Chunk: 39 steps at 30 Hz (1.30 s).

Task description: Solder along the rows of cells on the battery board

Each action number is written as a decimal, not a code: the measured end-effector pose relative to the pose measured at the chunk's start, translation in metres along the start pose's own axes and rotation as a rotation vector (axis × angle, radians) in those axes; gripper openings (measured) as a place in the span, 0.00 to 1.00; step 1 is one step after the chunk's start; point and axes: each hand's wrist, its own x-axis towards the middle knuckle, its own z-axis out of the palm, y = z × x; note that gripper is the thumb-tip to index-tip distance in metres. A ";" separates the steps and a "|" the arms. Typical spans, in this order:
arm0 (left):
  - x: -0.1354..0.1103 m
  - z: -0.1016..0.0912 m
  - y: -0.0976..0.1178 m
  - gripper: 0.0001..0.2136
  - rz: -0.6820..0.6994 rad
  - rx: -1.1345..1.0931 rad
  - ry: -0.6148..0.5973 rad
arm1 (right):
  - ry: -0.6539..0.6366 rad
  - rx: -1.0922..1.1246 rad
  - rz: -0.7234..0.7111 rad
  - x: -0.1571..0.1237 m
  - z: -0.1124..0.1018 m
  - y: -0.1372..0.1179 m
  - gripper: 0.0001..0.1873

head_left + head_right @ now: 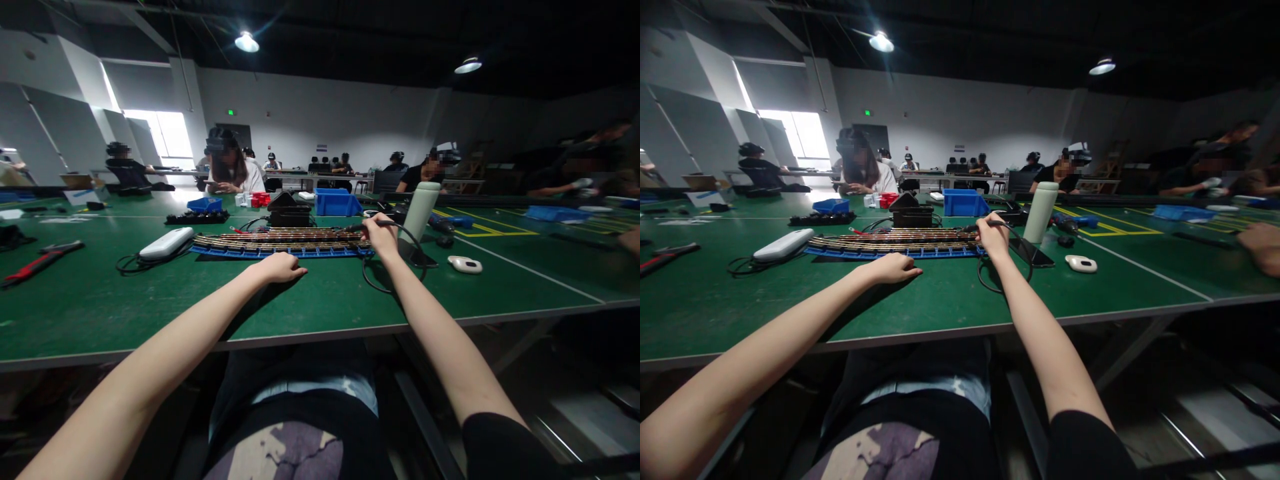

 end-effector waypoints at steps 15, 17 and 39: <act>0.000 0.000 -0.001 0.24 0.004 -0.005 -0.002 | -0.009 0.018 0.000 0.000 -0.001 0.000 0.08; 0.000 0.000 0.000 0.24 0.000 -0.003 -0.002 | -0.015 0.021 -0.005 0.000 -0.001 0.000 0.07; 0.000 0.000 -0.001 0.23 0.005 -0.026 0.008 | 0.116 0.063 0.016 0.008 -0.011 -0.003 0.09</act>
